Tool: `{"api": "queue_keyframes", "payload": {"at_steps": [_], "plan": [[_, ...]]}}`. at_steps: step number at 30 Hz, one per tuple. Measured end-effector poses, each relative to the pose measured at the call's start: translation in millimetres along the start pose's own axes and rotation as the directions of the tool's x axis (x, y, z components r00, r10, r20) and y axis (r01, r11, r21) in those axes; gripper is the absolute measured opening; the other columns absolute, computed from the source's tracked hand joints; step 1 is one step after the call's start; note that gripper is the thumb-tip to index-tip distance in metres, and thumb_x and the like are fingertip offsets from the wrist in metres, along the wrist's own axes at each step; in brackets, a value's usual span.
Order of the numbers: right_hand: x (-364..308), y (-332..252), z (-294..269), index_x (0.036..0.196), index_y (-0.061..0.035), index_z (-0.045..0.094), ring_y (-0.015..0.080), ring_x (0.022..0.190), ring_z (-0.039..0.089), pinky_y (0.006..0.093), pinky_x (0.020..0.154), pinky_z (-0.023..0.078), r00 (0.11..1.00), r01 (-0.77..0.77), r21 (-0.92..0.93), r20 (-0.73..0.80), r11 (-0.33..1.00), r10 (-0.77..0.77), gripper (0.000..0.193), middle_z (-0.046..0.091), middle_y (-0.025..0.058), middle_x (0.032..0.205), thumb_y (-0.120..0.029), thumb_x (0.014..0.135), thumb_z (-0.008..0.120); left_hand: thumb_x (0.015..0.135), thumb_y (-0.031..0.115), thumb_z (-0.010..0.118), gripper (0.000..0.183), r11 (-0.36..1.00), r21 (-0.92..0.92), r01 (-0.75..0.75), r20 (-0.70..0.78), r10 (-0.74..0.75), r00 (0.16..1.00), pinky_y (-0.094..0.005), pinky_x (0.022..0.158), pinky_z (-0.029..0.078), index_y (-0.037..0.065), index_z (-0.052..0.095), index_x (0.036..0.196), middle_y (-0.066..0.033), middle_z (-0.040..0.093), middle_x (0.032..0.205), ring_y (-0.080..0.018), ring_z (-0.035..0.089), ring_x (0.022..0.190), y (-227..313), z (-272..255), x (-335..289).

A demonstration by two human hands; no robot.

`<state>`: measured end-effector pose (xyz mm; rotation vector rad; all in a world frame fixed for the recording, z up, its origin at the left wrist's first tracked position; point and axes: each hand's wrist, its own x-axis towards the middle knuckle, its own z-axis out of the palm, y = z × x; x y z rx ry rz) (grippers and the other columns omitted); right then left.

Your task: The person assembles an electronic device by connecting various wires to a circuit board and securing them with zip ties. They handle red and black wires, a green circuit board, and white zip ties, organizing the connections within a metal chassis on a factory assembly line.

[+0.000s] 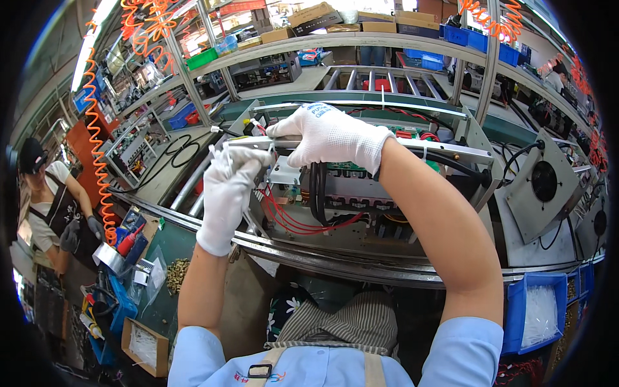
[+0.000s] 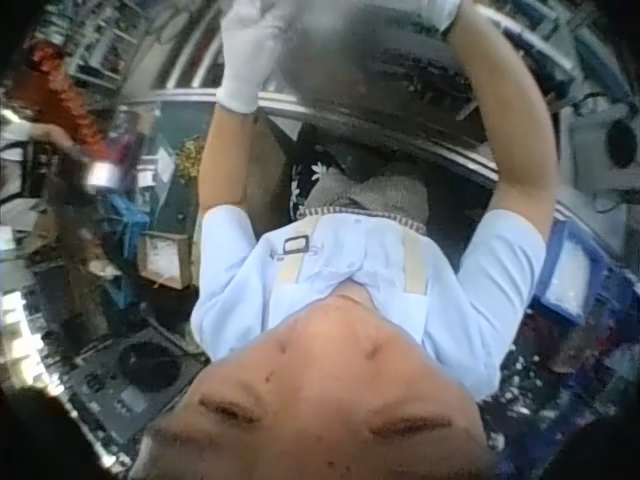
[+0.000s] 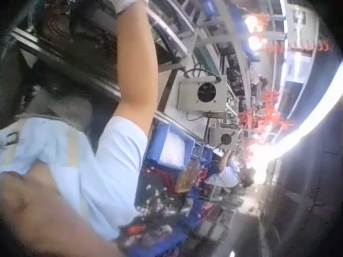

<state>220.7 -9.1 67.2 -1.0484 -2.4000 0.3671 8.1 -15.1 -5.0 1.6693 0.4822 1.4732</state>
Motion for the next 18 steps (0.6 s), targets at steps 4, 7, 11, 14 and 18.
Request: {"api": "queue_keyframes", "payload": {"at_steps": [4, 7, 11, 14, 18], "plan": [[-1.5, -3.4, 2.4, 0.133, 0.0019, 0.054, 0.0226, 0.112, 0.063, 0.0299, 0.097, 0.047, 0.999, -0.022, 0.011, -0.037, 1.000, 0.022, 0.062, 0.062, 0.0184, 0.129, -0.011, 0.074, 0.071, 0.094, 0.007, 0.060, 0.009, 0.981, 0.182, 0.067, 0.069, -0.080, 0.994, -0.0251, 0.077, 0.048, 0.001, 0.065, 0.098, -0.0025, 0.066, 0.089, -0.0104, 0.060, 0.084, 0.2, 3.6, -0.2], [-26.0, -13.4, 22.4, 0.124, -0.0039, 0.061, 0.0378, 0.105, 0.061, 0.0430, 0.092, 0.048, 0.819, 0.211, -0.473, -0.392, 0.855, -0.419, 0.057, 0.063, 0.0202, 0.119, -0.021, 0.072, 0.077, 0.098, 0.012, 0.055, 0.016, 0.908, 0.414, 0.061, 0.069, -0.098, 0.993, -0.0261, 0.070, 0.050, -0.001, 0.064, 0.101, -0.0052, 0.065, 0.086, -0.0114, 0.060, 0.076, 15.0, 6.3, -17.4], [-108.9, -54.3, 71.7, 0.110, -0.0085, 0.062, 0.0287, 0.082, 0.065, 0.0419, 0.073, 0.050, 0.900, 0.229, -0.171, -0.337, 0.958, -0.275, 0.039, 0.069, 0.0091, 0.091, -0.018, 0.073, 0.073, 0.086, 0.001, 0.053, 0.027, 0.834, 0.547, 0.076, 0.387, -0.333, 0.860, -0.0344, 0.078, 0.052, 0.001, 0.063, 0.111, -0.0151, 0.068, 0.095, -0.0241, 0.067, 0.089, 12.2, 7.0, -83.5], [-155.4, -46.2, 139.5, 0.098, -0.0154, 0.070, 0.0228, 0.074, 0.065, 0.0382, 0.069, 0.048, 0.944, 0.048, -0.059, -0.323, 0.997, -0.064, 0.022, 0.070, 0.0009, 0.084, -0.013, 0.076, 0.073, 0.087, 0.009, 0.058, 0.022, 0.832, 0.545, 0.102, 0.503, -0.422, 0.754, -0.0392, 0.078, 0.051, 0.005, 0.063, 0.108, -0.0172, 0.066, 0.096, -0.0358, 0.064, 0.093, -9.8, 22.4, -119.3], [-177.4, -43.3, 171.1, 0.091, -0.0129, 0.071, 0.0253, 0.071, 0.066, 0.0373, 0.066, 0.051, 0.907, -0.066, 0.125, -0.406, 0.990, 0.111, 0.012, 0.070, 0.0031, 0.081, -0.013, 0.078, 0.072, 0.085, 0.008, 0.056, 0.021, 0.825, 0.538, 0.170, 0.554, -0.499, 0.667, -0.0391, 0.076, 0.052, 0.004, 0.063, 0.105, -0.0155, 0.067, 0.092, -0.0357, 0.065, 0.089, -36.8, 20.8, -149.1]]}}
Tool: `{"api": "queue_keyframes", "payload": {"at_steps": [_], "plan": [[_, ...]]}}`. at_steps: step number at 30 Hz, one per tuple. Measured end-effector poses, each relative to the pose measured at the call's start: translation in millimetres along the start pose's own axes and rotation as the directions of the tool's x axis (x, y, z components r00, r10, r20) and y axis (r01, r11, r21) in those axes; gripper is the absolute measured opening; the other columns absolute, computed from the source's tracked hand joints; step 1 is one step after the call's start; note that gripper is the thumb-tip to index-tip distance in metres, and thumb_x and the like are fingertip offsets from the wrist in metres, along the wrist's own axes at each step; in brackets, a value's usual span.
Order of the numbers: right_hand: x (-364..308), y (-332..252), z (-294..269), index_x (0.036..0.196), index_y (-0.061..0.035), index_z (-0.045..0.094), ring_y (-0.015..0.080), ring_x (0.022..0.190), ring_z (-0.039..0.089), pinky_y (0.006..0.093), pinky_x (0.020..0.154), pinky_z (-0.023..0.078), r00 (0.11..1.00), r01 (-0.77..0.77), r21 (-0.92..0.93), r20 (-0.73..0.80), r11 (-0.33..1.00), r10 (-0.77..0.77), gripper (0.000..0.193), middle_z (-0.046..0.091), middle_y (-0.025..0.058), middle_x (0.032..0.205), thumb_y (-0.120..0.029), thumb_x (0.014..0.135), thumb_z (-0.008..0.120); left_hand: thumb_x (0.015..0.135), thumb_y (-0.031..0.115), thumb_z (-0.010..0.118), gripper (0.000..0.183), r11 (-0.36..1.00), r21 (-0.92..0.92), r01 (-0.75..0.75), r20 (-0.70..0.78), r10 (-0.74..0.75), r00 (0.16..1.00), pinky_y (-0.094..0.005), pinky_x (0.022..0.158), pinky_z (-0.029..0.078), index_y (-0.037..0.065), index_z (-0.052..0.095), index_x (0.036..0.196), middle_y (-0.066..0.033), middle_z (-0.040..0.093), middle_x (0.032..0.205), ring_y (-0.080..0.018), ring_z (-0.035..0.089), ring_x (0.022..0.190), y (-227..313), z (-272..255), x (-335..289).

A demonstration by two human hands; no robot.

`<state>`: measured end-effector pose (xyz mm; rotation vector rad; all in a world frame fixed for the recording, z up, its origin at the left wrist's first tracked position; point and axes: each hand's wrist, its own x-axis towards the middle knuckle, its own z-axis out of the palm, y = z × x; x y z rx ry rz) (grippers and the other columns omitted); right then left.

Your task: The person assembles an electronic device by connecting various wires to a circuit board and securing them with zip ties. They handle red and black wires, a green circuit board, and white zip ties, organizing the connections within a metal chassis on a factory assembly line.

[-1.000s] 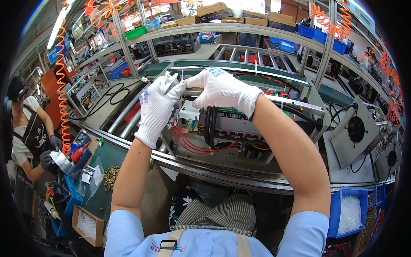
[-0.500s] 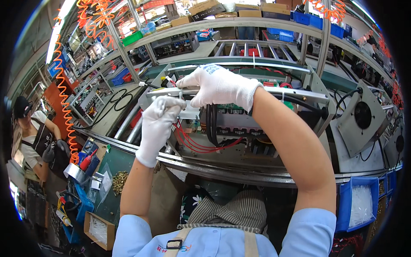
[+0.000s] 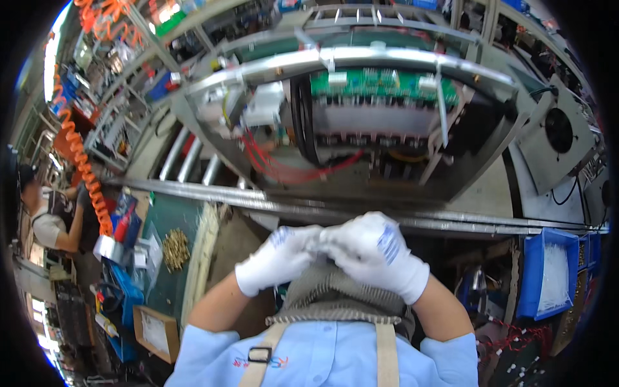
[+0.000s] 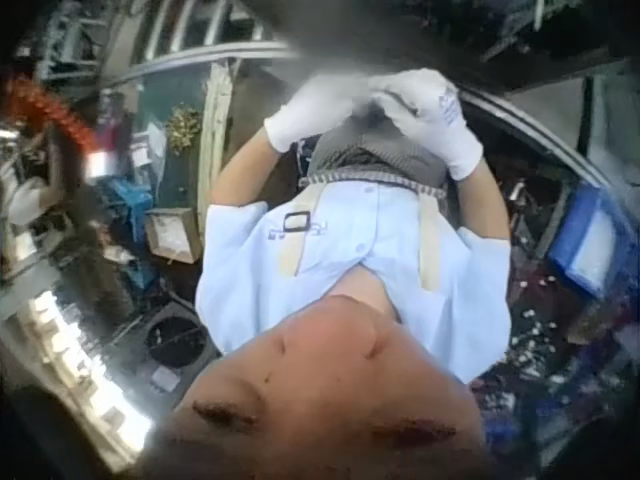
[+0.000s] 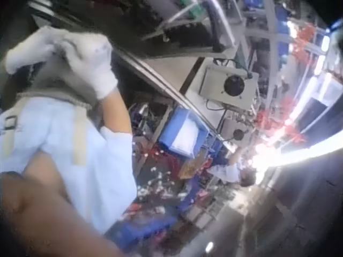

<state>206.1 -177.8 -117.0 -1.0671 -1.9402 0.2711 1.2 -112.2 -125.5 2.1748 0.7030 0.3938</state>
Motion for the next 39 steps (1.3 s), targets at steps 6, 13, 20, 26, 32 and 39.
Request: {"api": "queue_keyframes", "payload": {"at_steps": [6, 13, 20, 26, 32, 39], "plan": [[-23.3, -4.2, -40.6, 0.084, 0.0009, 0.064, 0.0045, 0.063, 0.059, 0.0205, 0.056, 0.046, 0.823, -0.495, 0.209, -0.199, 0.844, 0.532, 0.009, 0.064, 0.0035, 0.071, 0.005, 0.083, 0.056, 0.092, 0.001, 0.056, 0.036, 0.981, -0.194, -0.031, -0.519, -0.076, 0.851, -0.0239, 0.069, 0.052, 0.002, 0.059, 0.128, -0.0059, 0.064, 0.094, -0.0093, 0.059, 0.074, 11.6, -35.0, -5.1], [12.4, -1.6, -22.7, 0.102, 0.0013, 0.064, 0.0258, 0.086, 0.067, 0.0355, 0.079, 0.050, 0.992, -0.075, -0.204, -0.118, 0.976, 0.052, 0.024, 0.070, 0.0127, 0.094, 0.003, 0.078, 0.062, 0.086, 0.011, 0.059, 0.021, 0.968, 0.250, -0.034, -0.146, 0.072, 0.987, -0.0390, 0.070, 0.054, 0.008, 0.062, 0.107, -0.0097, 0.069, 0.089, -0.0280, 0.068, 0.083, 21.1, -6.8, 2.7], [28.4, -27.3, -42.6, 0.107, -0.0042, 0.067, 0.0253, 0.071, 0.064, 0.0400, 0.069, 0.048, 0.973, 0.013, -0.464, 0.208, 0.886, 0.095, 0.028, 0.067, 0.0084, 0.080, -0.005, 0.079, 0.066, 0.084, 0.010, 0.062, 0.014, 0.951, 0.258, -0.169, -0.172, 0.217, 0.961, -0.0373, 0.067, 0.053, 0.006, 0.063, 0.098, -0.0087, 0.067, 0.084, -0.0264, 0.067, 0.080, 26.1, -12.5, 14.7], [43.5, -1.6, -99.4, 0.116, 0.0030, 0.065, 0.0027, 0.067, 0.049, 0.0177, 0.059, 0.042, 0.789, -0.291, 0.083, -0.543, 0.953, 0.289, 0.024, 0.059, -0.0028, 0.078, -0.001, 0.095, 0.054, 0.101, 0.022, 0.047, 0.035, 0.768, -0.607, -0.202, -0.479, -0.152, 0.864, -0.0178, 0.043, 0.033, -0.001, 0.059, 0.124, -0.0125, 0.071, 0.086, -0.0024, 0.043, 0.045, 58.1, -104.0, 43.0], [79.8, 20.6, -78.2, 0.105, -0.0040, 0.069, 0.0197, 0.073, 0.070, 0.0303, 0.065, 0.053, 0.854, -0.200, -0.164, -0.513, 0.966, 0.090, 0.018, 0.070, 0.0137, 0.081, -0.011, 0.093, 0.058, 0.102, 0.018, 0.044, 0.035, 0.337, -0.933, -0.125, -0.166, -0.095, 0.982, -0.0172, 0.034, 0.024, -0.005, 0.051, 0.127, -0.0127, 0.068, 0.087, -0.0006, 0.028, 0.037, 45.0, -122.3, 87.9], [49.2, 11.5, -91.9, 0.115, 0.0009, 0.063, 0.0170, 0.072, 0.068, 0.0280, 0.069, 0.054, 0.873, -0.206, 0.275, -0.382, 0.939, 0.303, 0.023, 0.071, 0.0128, 0.085, -0.006, 0.094, 0.056, 0.100, 0.014, 0.046, 0.034, 0.315, -0.943, -0.106, -0.147, -0.109, 0.983, -0.0152, 0.035, 0.028, -0.006, 0.049, 0.127, -0.0122, 0.064, 0.088, 0.0008, 0.032, 0.040, 40.1, -132.4, 91.9]]}}
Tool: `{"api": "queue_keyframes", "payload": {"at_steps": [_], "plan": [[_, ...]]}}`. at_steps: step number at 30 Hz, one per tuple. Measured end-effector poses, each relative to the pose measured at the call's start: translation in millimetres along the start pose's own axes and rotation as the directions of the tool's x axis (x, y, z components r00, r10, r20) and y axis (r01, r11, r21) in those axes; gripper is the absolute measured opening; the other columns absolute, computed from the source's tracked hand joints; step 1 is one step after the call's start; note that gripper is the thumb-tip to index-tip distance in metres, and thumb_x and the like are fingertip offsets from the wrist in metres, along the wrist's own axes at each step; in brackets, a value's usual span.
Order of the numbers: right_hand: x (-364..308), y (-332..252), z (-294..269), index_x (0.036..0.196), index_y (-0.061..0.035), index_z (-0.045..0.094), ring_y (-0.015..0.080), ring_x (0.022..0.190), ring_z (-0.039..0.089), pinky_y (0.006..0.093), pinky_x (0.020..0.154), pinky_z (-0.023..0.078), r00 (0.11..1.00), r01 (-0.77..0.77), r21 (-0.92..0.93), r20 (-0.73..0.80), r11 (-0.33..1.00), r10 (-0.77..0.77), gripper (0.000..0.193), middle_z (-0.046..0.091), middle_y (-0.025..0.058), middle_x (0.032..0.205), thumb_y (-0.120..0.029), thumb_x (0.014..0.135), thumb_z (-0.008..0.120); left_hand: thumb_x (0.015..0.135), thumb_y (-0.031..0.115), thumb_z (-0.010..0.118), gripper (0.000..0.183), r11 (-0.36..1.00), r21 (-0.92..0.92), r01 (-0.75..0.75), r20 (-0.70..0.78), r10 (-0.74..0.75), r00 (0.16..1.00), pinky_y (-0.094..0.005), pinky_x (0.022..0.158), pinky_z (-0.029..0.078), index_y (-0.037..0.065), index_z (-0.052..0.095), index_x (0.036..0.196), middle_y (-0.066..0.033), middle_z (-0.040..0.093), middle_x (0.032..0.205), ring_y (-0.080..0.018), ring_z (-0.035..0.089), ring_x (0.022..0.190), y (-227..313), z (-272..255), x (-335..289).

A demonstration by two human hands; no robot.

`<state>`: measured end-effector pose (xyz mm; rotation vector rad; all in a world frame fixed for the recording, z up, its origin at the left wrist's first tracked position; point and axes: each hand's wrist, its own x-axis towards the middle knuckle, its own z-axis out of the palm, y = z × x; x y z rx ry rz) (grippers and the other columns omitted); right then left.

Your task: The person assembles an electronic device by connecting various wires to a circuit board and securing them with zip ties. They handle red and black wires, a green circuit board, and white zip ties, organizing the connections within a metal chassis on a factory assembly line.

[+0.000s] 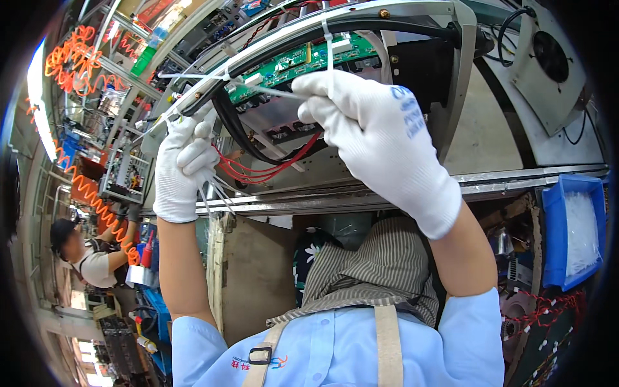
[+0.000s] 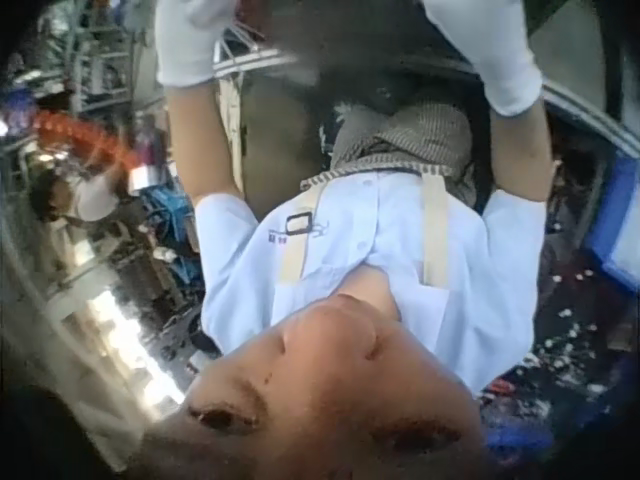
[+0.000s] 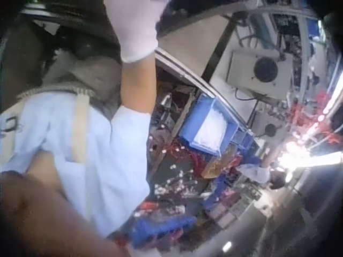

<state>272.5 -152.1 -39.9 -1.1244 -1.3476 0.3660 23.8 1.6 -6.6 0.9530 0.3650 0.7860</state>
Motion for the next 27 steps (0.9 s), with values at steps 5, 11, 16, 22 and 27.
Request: {"api": "queue_keyframes", "payload": {"at_steps": [5, 11, 16, 22, 27], "plan": [[10.8, 12.0, 7.2, 0.107, -0.0005, 0.064, 0.0242, 0.076, 0.070, 0.0312, 0.067, 0.054, 0.982, 0.161, -0.049, -0.093, 0.986, -0.165, 0.018, 0.069, 0.0136, 0.082, -0.002, 0.091, 0.056, 0.098, 0.015, 0.049, 0.031, 0.998, 0.060, 0.002, -0.058, 0.002, 0.998, -0.0150, 0.034, 0.029, -0.004, 0.050, 0.122, -0.0080, 0.060, 0.087, 0.0011, 0.032, 0.038, -3.9, 15.2, 2.8], [34.5, 7.6, 28.0, 0.103, -0.0032, 0.066, 0.0304, 0.073, 0.069, 0.0350, 0.063, 0.054, 0.977, 0.195, -0.089, -0.072, 0.977, -0.202, 0.015, 0.068, 0.0167, 0.080, -0.007, 0.090, 0.060, 0.096, 0.015, 0.050, 0.028, 0.997, 0.070, 0.012, -0.100, -0.005, 0.995, -0.0172, 0.035, 0.031, -0.004, 0.052, 0.118, -0.0056, 0.057, 0.083, -0.0018, 0.037, 0.041, -6.1, 17.2, 7.1], [11.6, 6.3, 6.7, 0.106, -0.0034, 0.067, 0.0238, 0.069, 0.070, 0.0310, 0.064, 0.054, 0.986, -0.071, -0.038, -0.155, 0.997, 0.064, 0.018, 0.069, 0.0138, 0.078, -0.007, 0.091, 0.059, 0.100, 0.016, 0.045, 0.022, 0.998, -0.013, 0.059, -0.078, -0.059, 0.995, -0.0196, 0.039, 0.030, -0.001, 0.049, 0.111, -0.0054, 0.060, 0.078, -0.0044, 0.035, 0.040, -8.9, 12.6, 3.4], [37.6, 5.4, 40.6, 0.099, -0.0037, 0.066, 0.0272, 0.067, 0.068, 0.0349, 0.060, 0.052, 1.000, -0.012, -0.055, 0.001, 0.998, 0.012, 0.013, 0.067, 0.0123, 0.076, -0.010, 0.091, 0.058, 0.099, 0.014, 0.045, 0.021, 0.999, -0.022, 0.029, -0.128, -0.031, 0.991, -0.0197, 0.040, 0.031, 0.000, 0.051, 0.113, -0.0074, 0.060, 0.083, -0.0040, 0.037, 0.043, -6.4, 17.4, 1.9], [51.0, 12.6, 73.7, 0.091, -0.0076, 0.066, 0.0321, 0.068, 0.066, 0.0409, 0.059, 0.050, 0.994, 0.083, -0.275, -0.039, 0.958, -0.097, 0.010, 0.065, 0.0145, 0.073, -0.015, 0.091, 0.060, 0.099, 0.016, 0.047, 0.013, 0.987, -0.157, 0.019, -0.096, -0.034, 0.995, -0.0207, 0.041, 0.033, 0.005, 0.054, 0.101, -0.0116, 0.062, 0.081, -0.0075, 0.039, 0.045, -12.1, 4.4, 9.3]]}}
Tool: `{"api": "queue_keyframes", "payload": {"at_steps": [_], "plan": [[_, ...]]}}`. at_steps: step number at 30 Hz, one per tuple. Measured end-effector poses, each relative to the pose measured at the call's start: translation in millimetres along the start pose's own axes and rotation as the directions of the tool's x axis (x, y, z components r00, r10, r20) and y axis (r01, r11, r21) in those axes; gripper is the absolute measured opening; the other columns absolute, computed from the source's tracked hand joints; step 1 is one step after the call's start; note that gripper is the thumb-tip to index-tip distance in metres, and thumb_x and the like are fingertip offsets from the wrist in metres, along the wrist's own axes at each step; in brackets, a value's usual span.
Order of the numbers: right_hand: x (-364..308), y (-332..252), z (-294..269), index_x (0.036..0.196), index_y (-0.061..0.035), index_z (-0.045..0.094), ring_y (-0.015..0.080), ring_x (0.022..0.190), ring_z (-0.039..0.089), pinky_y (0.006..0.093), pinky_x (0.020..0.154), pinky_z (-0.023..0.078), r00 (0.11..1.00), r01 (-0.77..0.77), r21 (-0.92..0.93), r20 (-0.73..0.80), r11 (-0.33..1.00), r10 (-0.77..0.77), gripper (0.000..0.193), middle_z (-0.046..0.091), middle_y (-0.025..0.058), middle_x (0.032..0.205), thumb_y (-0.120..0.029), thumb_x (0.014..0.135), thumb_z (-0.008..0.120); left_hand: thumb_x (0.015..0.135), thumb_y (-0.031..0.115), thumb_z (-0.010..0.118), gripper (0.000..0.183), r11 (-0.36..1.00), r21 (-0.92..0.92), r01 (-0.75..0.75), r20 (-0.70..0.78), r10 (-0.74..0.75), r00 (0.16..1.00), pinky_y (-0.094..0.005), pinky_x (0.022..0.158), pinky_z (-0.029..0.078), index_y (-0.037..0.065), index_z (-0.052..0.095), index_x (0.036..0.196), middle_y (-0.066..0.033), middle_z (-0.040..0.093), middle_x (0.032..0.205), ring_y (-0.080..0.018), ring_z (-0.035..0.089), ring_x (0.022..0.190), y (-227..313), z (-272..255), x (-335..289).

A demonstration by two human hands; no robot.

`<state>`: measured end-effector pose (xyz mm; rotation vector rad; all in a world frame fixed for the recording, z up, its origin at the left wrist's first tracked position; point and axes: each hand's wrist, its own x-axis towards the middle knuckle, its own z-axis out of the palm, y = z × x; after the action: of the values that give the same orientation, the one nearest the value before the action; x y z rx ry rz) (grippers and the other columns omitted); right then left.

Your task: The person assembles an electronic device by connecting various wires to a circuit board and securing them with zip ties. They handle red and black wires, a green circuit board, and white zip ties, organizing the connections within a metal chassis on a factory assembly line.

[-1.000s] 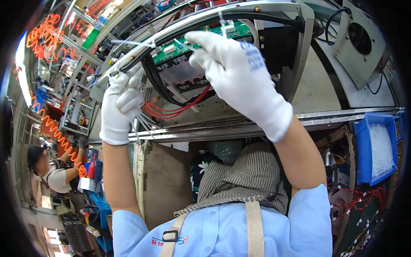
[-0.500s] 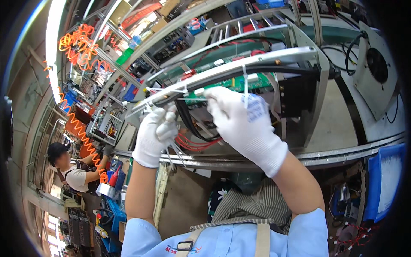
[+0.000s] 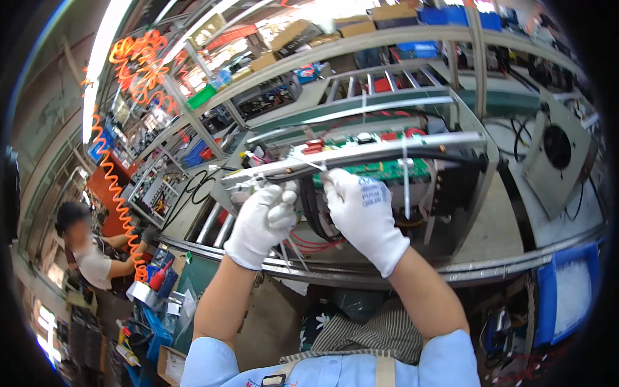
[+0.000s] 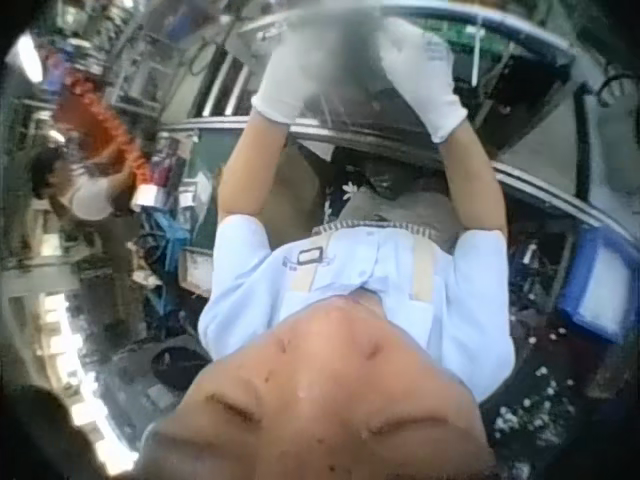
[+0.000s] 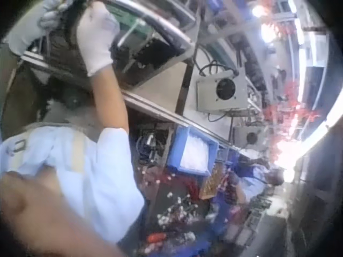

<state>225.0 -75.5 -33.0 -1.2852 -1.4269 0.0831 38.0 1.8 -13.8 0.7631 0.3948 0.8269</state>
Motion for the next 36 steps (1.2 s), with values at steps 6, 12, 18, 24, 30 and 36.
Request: {"api": "queue_keyframes", "payload": {"at_steps": [6, 12, 18, 24, 30, 36], "plan": [[-5.8, -16.2, 12.4, 0.098, -0.0049, 0.065, 0.0280, 0.066, 0.067, 0.0354, 0.060, 0.051, 0.997, -0.033, 0.019, -0.063, 0.999, 0.034, 0.011, 0.066, 0.0142, 0.076, -0.010, 0.090, 0.062, 0.100, 0.012, 0.048, 0.005, 0.976, 0.081, -0.201, -0.140, 0.211, 0.967, -0.0206, 0.037, 0.029, 0.011, 0.049, 0.095, -0.0091, 0.061, 0.077, -0.0051, 0.035, 0.041, -18.1, 6.7, -4.3], [-8.6, -16.5, 16.3, 0.101, 0.0048, 0.063, 0.0105, 0.068, 0.065, 0.0249, 0.061, 0.055, 0.943, -0.327, 0.537, 0.129, 0.778, 0.308, 0.014, 0.068, 0.0077, 0.082, -0.006, 0.091, 0.064, 0.101, 0.014, 0.049, 0.014, 0.869, 0.372, -0.326, -0.097, 0.386, 0.918, -0.0212, 0.036, 0.030, 0.010, 0.057, 0.112, -0.0089, 0.066, 0.076, -0.0060, 0.039, 0.038, -39.8, 11.3, -24.6], [-4.7, -15.7, 10.0, 0.113, 0.0052, 0.062, 0.0113, 0.081, 0.067, 0.0262, 0.073, 0.057, 0.926, -0.371, 0.572, 0.280, 0.731, 0.251, 0.021, 0.070, 0.0089, 0.095, -0.003, 0.093, 0.061, 0.096, 0.017, 0.058, 0.021, -0.182, 0.807, -0.561, 0.541, 0.609, 0.580, -0.0311, 0.069, 0.052, 0.002, 0.066, 0.109, -0.0103, 0.068, 0.077, -0.0182, 0.066, 0.075, -28.4, 7.5, -4.5], [-8.3, -16.2, 3.2, 0.108, 0.0063, 0.064, 0.0155, 0.080, 0.069, 0.0265, 0.073, 0.057, 0.912, -0.411, 0.583, 0.268, 0.701, 0.312, 0.019, 0.071, 0.0111, 0.094, -0.004, 0.092, 0.065, 0.087, 0.012, 0.064, 0.018, -0.026, 0.891, -0.452, 0.427, 0.380, 0.820, -0.0310, 0.076, 0.050, -0.001, 0.067, 0.100, -0.0133, 0.067, 0.085, -0.0238, 0.066, 0.079, 1.2, 22.0, -9.2], [-7.8, -11.4, 5.5, 0.111, 0.0053, 0.063, 0.0155, 0.080, 0.070, 0.0251, 0.071, 0.057, 0.908, -0.419, 0.621, 0.276, 0.662, 0.315, 0.021, 0.071, 0.0113, 0.095, -0.004, 0.092, 0.064, 0.095, 0.007, 0.054, 0.026, 0.195, 0.934, -0.300, 0.255, 0.226, 0.940, -0.0223, 0.068, 0.047, -0.005, 0.064, 0.116, -0.0046, 0.071, 0.094, -0.0081, 0.058, 0.075, 17.1, 34.6, -30.9], [-8.9, -13.7, 2.7, 0.109, 0.0038, 0.064, 0.0142, 0.081, 0.069, 0.0242, 0.071, 0.056, 0.907, -0.421, 0.635, 0.288, 0.648, 0.307, 0.020, 0.072, 0.0107, 0.095, -0.008, 0.093, 0.065, 0.090, 0.009, 0.063, 0.012, -0.090, 0.963, -0.254, 0.269, 0.362, 0.893, -0.0283, 0.067, 0.048, 0.001, 0.065, 0.098, -0.0039, 0.067, 0.079, -0.0120, 0.059, 0.071, 11.3, 32.5, -23.9]]}}
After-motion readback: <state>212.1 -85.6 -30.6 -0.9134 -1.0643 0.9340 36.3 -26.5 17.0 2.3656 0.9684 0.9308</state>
